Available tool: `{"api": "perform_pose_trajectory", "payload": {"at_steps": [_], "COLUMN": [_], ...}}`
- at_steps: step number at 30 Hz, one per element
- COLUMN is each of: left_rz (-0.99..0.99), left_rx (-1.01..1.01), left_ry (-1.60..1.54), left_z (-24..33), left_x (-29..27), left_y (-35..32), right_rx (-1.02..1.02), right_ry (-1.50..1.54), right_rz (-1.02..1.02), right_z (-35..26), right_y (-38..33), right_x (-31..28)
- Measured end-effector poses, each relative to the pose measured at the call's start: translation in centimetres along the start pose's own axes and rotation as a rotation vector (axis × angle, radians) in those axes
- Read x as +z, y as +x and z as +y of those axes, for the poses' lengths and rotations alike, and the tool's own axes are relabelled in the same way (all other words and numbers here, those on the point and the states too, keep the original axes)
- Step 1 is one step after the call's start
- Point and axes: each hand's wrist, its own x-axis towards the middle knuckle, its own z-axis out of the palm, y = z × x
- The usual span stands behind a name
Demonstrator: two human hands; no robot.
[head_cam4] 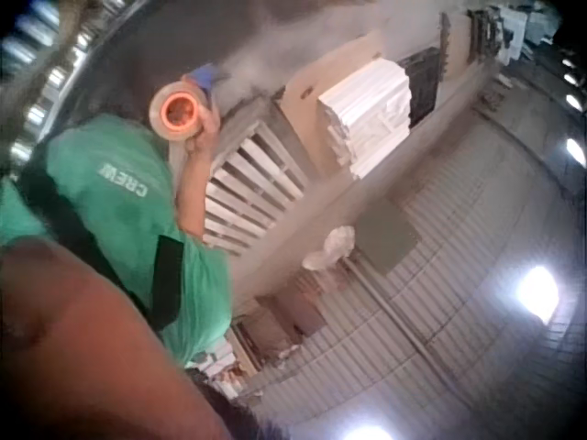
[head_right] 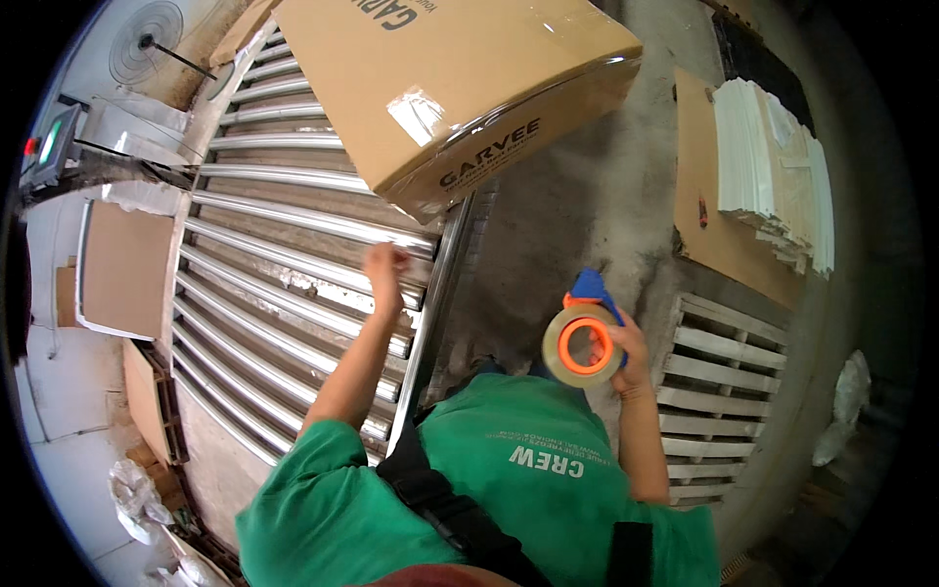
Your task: The person uses a handheld tape dispenser to seal a large cardboard box on a roller conveyor. They apply tape to the top and side seams, fold the flaps, and push the box along the conveyor. The person then moves to a stack of white foam blocks and applies tape to the plastic wrapping.
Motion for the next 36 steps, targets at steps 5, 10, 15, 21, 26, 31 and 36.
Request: {"api": "perform_pose_trajectory", "payload": {"at_steps": [5, 10, 15, 21, 26, 31, 36], "left_rz": [-0.765, -0.72, -0.483, 0.577, 0.371, 0.435, 0.415], "left_rx": [0.647, 0.379, 0.784, 0.953, 0.691, 0.665, 0.926], "left_ry": [1.069, 1.112, 0.775, 0.56, -0.078, 0.81, 1.454], "left_z": [3.8, 3.8, 8.5, 10.3, 9.2, 15.4, 15.4], "left_x": [8.9, 14.6, 11.2, 7.8, 10.8, 11.9, 16.0], "left_y": [3.2, 4.2, -1.0, -0.4, 3.3, 2.0, 1.2], "right_rx": [-0.038, 0.025, 0.092, 0.029, 0.002, -0.024, -0.066], "right_ry": [-0.121, -0.168, -0.138, -0.131, -0.243, -0.186, -0.123], "right_rz": [0.203, 0.067, -0.169, -0.143, -0.1, -0.08, -0.007], "right_z": [-2.9, -5.1, -5.4, -7.6, -9.8, -12.6, -13.5], "right_y": [0.7, 1.7, 3.9, 3.5, 4.0, 3.6, 4.9], "right_x": [0.3, -1.5, -6.5, -3.4, -4.3, -6.5, -11.5]}}
